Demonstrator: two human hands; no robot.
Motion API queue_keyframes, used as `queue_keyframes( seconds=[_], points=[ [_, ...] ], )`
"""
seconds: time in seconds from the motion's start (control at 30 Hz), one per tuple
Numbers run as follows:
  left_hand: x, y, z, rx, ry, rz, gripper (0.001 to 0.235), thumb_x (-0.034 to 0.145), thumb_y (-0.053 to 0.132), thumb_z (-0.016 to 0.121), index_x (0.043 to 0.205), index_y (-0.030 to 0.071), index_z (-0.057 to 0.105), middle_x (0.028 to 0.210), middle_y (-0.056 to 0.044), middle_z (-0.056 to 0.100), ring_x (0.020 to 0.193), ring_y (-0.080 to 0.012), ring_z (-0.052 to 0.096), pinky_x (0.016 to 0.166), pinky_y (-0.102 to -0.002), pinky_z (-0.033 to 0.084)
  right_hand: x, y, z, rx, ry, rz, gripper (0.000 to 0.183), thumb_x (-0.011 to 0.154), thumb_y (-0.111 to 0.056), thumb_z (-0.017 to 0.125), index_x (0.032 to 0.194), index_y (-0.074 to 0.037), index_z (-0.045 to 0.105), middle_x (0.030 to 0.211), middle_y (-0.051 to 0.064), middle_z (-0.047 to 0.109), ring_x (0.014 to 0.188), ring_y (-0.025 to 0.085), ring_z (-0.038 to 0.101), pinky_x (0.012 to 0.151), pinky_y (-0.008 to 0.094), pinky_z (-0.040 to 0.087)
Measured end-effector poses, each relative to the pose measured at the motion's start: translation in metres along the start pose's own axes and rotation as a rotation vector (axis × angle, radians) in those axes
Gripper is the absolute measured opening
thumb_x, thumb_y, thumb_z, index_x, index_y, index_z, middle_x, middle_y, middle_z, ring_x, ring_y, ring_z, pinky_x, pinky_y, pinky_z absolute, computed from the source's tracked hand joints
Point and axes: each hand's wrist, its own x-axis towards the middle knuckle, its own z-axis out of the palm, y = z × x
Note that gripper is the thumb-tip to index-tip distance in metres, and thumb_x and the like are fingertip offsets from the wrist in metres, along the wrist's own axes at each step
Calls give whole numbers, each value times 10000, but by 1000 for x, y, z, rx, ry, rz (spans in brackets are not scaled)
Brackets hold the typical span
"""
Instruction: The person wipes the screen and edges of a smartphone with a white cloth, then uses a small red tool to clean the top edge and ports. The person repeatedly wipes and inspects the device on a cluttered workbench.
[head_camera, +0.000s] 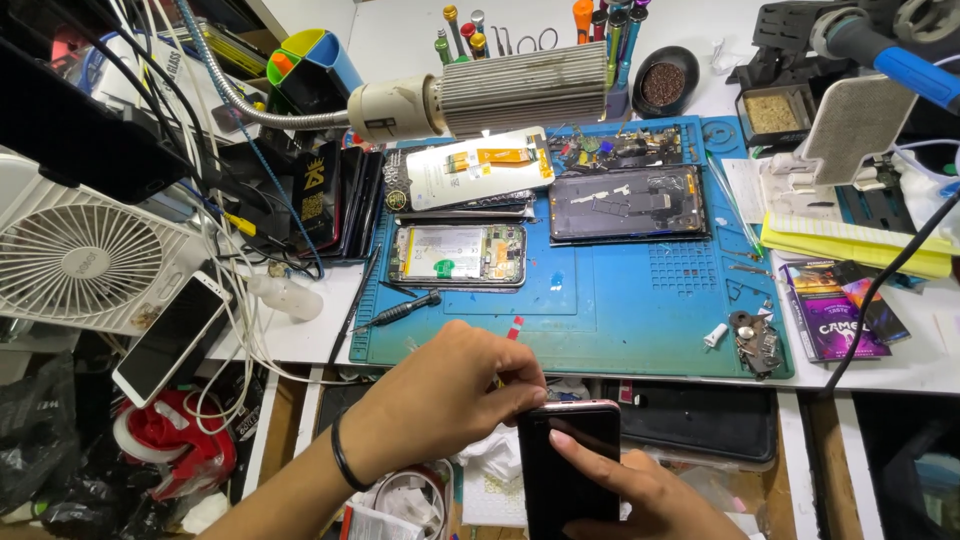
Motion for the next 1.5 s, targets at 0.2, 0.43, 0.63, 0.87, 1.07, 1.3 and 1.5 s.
queue_keyframes(
  seconds=[0.2,0.43,0.63,0.87,1.07,1.3,1.5],
  points=[
    [0,3,0,21,-10,-23,197,961,227,713,793,148,778,620,44,728,470,-79,530,465,-277,400,-2,-8,-3,-6,48,-93,972,913,-140,931,1655,-305,325,740,-35,321,677,140,390,654,295,383],
    [0,-2,2,2,4,42,173,938,205,702,796,145,781,631,35,753,524,-82,629,514,-274,467,0,-1,-1,25,48,-121,947,903,-137,930,1637,-300,354,757,-23,420,689,152,428,669,304,412],
    [-1,0,-3,-4,-40,7,181,930,219,728,777,141,785,612,33,727,518,-82,568,508,-277,421,8,5,0,95,1,-260,895,919,-127,845,1599,-331,301,1156,90,726,767,168,649,692,309,551],
    [-4,0,-7,-86,-85,-15,170,918,175,733,773,110,794,601,26,724,537,-66,616,545,-248,484,10,5,0,21,3,-355,857,957,-146,810,1600,-340,277,1521,229,520,1232,325,694,920,374,533],
    [-6,2,-10,-123,-125,-63,154,922,174,735,797,116,803,621,26,739,551,-48,627,547,-228,490,12,4,0,-54,19,-443,838,979,-158,791,1605,-331,261,1553,249,491,1302,379,644,947,431,523],
    [-9,1,-14,-221,-206,-73,156,929,181,754,825,78,809,621,12,718,553,-49,597,556,-211,468,11,-4,1,-46,39,-411,808,956,-108,770,1571,-378,321,1352,152,691,996,247,778,808,337,554],
    [-10,3,-19,-206,-292,-93,152,910,220,754,834,102,813,634,42,703,564,-46,524,555,-228,414,14,-27,-3,-132,117,-518,406,993,-145,718,1352,-222,545,1005,90,717,717,243,668,582,379,511]
  ],
)
